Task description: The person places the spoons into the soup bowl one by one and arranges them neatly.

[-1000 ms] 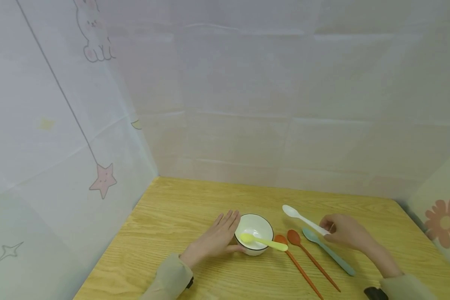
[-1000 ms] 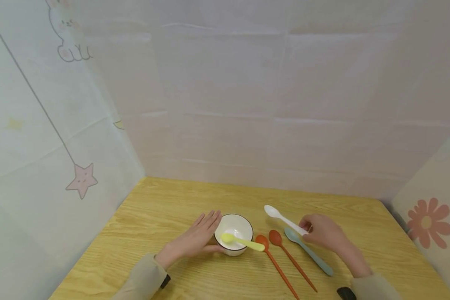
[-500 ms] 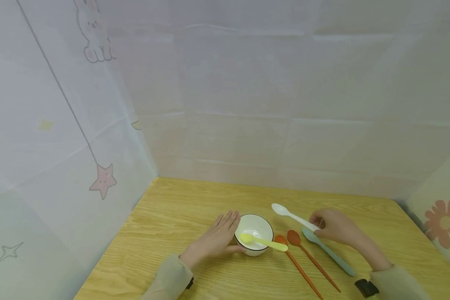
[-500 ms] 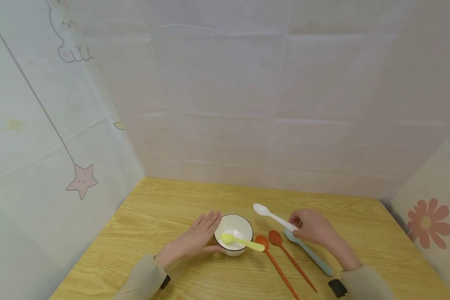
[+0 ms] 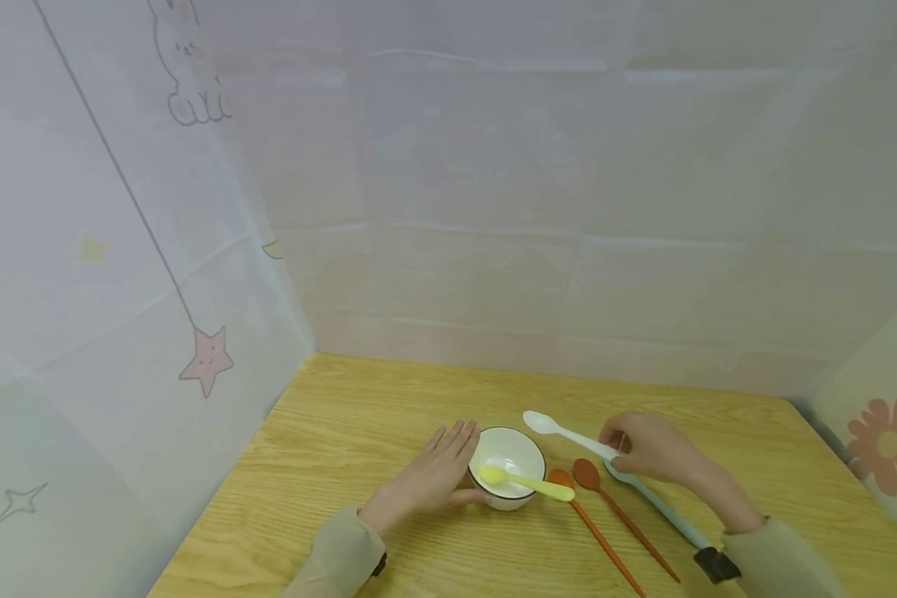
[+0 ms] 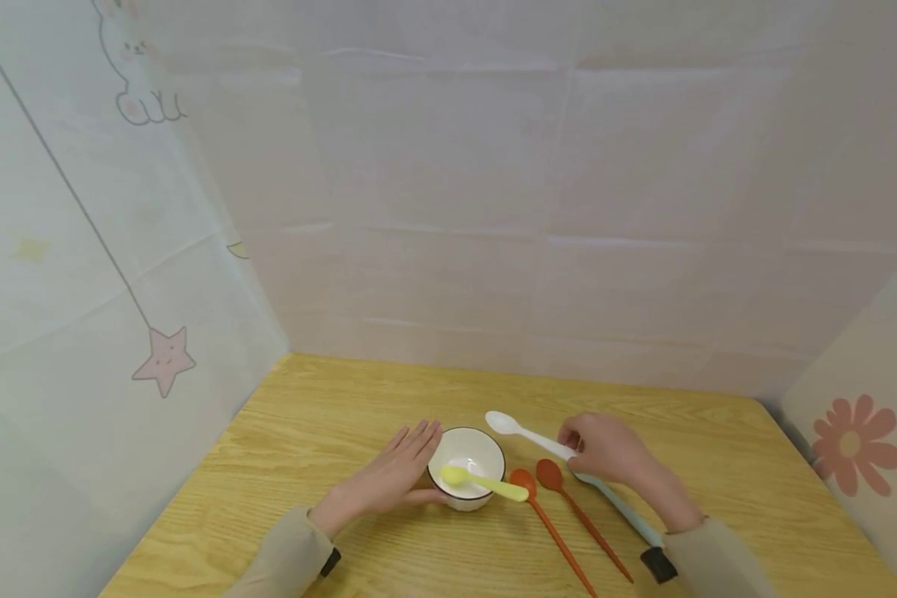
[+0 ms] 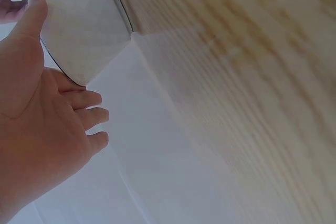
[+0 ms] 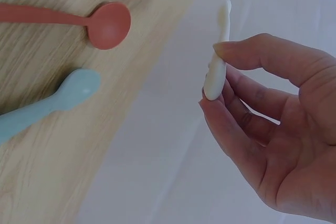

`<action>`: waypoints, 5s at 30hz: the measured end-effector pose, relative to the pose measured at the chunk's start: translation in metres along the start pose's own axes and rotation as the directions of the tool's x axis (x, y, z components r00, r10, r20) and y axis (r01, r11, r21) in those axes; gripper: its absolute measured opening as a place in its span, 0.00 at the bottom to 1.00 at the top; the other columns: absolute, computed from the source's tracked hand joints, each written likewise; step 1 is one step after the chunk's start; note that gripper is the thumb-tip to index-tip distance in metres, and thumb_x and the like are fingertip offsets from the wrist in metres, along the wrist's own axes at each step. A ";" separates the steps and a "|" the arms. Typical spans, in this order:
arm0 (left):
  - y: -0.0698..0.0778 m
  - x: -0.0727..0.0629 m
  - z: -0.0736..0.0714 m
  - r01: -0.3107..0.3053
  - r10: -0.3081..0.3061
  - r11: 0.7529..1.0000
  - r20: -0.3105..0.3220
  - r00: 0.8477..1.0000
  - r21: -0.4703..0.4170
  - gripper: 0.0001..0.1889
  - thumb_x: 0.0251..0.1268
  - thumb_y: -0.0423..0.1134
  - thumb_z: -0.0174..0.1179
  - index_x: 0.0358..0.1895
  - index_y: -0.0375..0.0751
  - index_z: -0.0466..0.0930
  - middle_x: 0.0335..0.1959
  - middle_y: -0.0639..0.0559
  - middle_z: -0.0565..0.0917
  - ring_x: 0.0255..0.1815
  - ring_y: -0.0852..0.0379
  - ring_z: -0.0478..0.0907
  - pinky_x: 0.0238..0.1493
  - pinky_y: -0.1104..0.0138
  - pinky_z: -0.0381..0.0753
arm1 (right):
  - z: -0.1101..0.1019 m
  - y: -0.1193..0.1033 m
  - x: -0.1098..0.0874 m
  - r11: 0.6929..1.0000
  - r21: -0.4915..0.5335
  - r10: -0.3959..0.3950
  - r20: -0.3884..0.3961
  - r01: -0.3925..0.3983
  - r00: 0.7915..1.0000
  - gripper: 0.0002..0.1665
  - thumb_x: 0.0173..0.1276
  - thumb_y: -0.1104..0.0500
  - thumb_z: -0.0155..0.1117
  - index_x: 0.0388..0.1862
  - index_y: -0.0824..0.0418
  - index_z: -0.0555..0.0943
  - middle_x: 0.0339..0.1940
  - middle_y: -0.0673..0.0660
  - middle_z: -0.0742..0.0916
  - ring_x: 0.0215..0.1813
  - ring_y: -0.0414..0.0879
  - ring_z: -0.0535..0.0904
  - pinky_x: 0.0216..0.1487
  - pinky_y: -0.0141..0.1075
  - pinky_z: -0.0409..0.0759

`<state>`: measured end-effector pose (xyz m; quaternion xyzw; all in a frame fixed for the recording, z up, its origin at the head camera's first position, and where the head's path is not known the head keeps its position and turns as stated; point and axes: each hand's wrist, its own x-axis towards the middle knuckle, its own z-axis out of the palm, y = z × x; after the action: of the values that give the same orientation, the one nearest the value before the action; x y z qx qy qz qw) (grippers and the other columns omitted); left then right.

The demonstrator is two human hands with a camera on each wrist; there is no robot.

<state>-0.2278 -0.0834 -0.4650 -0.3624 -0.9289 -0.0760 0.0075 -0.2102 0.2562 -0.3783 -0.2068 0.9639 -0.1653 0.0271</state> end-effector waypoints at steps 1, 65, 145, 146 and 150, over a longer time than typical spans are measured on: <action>0.000 0.000 0.000 0.000 0.000 1.000 -0.001 1.000 -0.001 0.51 0.66 0.67 0.52 0.79 0.32 0.47 0.81 0.39 0.50 0.82 0.41 0.49 0.81 0.47 0.53 | 0.000 -0.001 0.001 1.000 -0.003 -0.013 0.000 0.013 1.000 0.12 0.53 0.64 0.73 0.37 0.57 0.84 0.32 0.46 0.85 0.34 0.38 0.77 0.32 0.31 0.76; 0.003 0.002 0.004 0.007 -0.007 1.000 -0.004 1.000 -0.010 0.52 0.67 0.69 0.50 0.80 0.35 0.43 0.82 0.42 0.48 0.83 0.43 0.46 0.81 0.49 0.52 | 0.012 -0.055 0.037 0.988 -0.056 -0.130 0.168 0.141 0.977 0.12 0.48 0.70 0.69 0.26 0.53 0.85 0.26 0.48 0.86 0.28 0.35 0.73 0.27 0.30 0.73; 0.003 0.001 0.003 0.013 -0.013 1.000 0.006 1.000 -0.021 0.52 0.66 0.68 0.51 0.79 0.33 0.45 0.82 0.40 0.50 0.83 0.42 0.48 0.81 0.48 0.52 | 0.006 -0.022 0.015 0.970 0.139 -0.221 0.139 0.202 0.965 0.04 0.66 0.59 0.68 0.37 0.59 0.86 0.32 0.46 0.87 0.31 0.30 0.77 0.31 0.27 0.78; 0.003 0.001 0.003 0.013 -0.013 1.000 0.005 1.000 -0.018 0.52 0.66 0.68 0.51 0.79 0.33 0.45 0.82 0.41 0.49 0.83 0.42 0.48 0.81 0.48 0.53 | 0.005 -0.021 0.014 0.969 0.145 -0.221 0.139 0.201 0.965 0.04 0.66 0.59 0.68 0.37 0.58 0.86 0.32 0.46 0.87 0.31 0.30 0.77 0.31 0.27 0.78; 0.004 0.001 0.002 0.011 -0.011 1.000 0.006 1.000 -0.010 0.52 0.66 0.68 0.51 0.79 0.33 0.45 0.82 0.41 0.49 0.83 0.42 0.49 0.81 0.48 0.53 | 0.004 -0.014 0.010 0.968 0.160 -0.216 0.144 0.193 0.966 0.03 0.66 0.59 0.67 0.36 0.57 0.86 0.32 0.45 0.87 0.32 0.30 0.77 0.31 0.27 0.79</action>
<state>-0.2259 -0.0799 -0.4663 -0.3576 -0.9305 -0.0796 0.0025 -0.2135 0.2390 -0.3772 -0.3154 0.9175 -0.2196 0.1021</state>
